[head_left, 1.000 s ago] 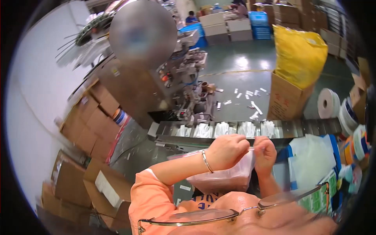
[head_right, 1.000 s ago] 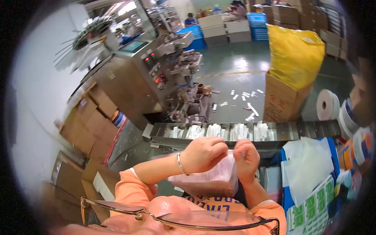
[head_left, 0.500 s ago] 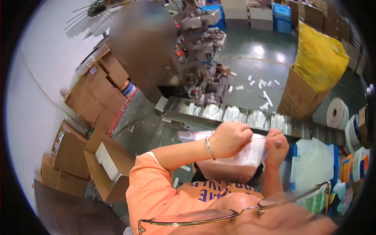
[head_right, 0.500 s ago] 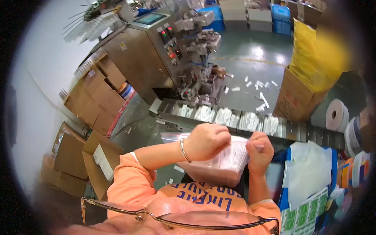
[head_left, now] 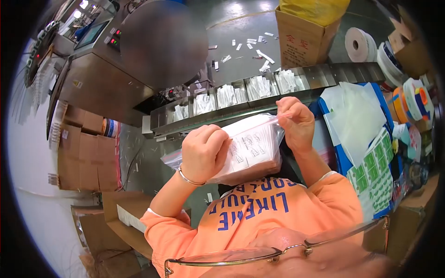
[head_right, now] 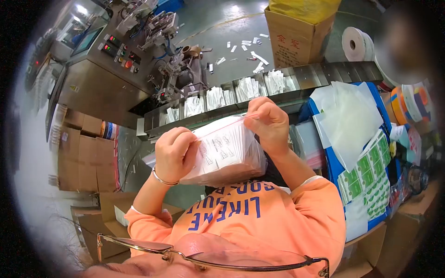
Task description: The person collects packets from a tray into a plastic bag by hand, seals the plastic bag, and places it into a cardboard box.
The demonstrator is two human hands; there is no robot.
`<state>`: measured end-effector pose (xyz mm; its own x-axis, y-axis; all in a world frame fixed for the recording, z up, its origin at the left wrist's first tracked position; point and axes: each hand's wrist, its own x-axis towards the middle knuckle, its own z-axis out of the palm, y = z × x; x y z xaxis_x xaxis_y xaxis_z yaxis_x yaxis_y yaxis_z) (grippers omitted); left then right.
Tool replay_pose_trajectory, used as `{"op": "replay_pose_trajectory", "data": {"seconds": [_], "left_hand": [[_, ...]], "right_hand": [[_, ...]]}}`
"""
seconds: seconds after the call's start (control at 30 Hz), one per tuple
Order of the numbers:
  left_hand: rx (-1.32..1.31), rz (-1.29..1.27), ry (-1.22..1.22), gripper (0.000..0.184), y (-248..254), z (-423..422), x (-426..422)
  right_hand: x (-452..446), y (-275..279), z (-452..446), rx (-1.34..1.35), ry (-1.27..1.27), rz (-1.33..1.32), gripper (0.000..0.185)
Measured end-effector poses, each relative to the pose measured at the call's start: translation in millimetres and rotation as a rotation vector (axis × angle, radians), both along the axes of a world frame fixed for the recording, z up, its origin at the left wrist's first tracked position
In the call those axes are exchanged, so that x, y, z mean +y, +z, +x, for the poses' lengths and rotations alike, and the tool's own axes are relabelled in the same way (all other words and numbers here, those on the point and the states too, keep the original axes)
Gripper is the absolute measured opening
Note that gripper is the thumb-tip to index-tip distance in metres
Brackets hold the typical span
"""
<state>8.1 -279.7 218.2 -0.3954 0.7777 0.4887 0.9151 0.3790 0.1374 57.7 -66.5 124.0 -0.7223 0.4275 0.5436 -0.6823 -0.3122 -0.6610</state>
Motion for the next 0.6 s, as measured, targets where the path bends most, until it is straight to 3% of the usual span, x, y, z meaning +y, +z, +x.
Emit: {"op": "replay_pose_trajectory", "data": {"seconds": [0.2,0.6], "left_hand": [[-0.042,0.060,0.010,0.011,-0.1,1.7,-13.3],[-0.060,-0.098,0.073,0.019,-9.2,-3.7,-66.0]], "right_hand": [[3.9,0.2,-0.6,0.060,0.055,-0.014,0.011],[4.5,0.0,1.8,0.068,0.043,0.006,0.015]]}}
